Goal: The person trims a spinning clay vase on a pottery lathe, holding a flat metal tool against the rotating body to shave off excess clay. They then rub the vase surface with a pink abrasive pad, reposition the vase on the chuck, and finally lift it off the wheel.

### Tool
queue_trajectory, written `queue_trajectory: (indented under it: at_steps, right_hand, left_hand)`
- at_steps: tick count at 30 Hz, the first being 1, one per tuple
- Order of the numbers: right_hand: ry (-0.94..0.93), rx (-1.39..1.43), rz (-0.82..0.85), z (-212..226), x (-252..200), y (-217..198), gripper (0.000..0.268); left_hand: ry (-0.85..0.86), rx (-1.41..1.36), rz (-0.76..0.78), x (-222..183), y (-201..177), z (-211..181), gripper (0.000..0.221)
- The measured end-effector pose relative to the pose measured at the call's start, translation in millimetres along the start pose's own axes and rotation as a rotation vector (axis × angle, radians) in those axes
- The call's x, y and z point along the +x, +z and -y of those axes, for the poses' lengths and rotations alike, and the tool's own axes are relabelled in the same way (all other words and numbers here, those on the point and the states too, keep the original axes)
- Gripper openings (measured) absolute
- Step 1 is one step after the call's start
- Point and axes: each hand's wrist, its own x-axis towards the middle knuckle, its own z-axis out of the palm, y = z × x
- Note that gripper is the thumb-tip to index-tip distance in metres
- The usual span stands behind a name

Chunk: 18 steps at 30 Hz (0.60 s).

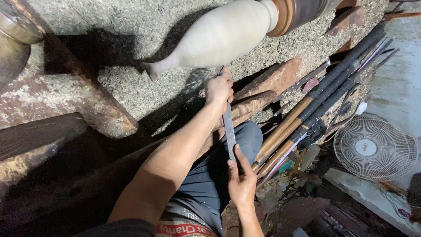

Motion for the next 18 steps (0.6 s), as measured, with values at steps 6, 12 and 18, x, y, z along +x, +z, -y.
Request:
queue_trajectory:
  at_steps: [6,12,18]
  right_hand:
    - [0.596,0.402,0.079,-19.0,-0.7,-3.0,0.048]
    - [0.61,0.531,0.116,-31.9,-0.8,-8.4,0.051]
    - [0.666,0.505,0.178,-30.5,9.5,-20.7,0.05]
  left_hand:
    - [-0.066,-0.011,-0.04,10.7,1.1,12.2,0.047]
    - [0.091,0.156,-0.185,33.2,-0.7,36.8,0.036]
    - [0.7,0.705,-0.347,52.7,-3.7,62.2,0.029]
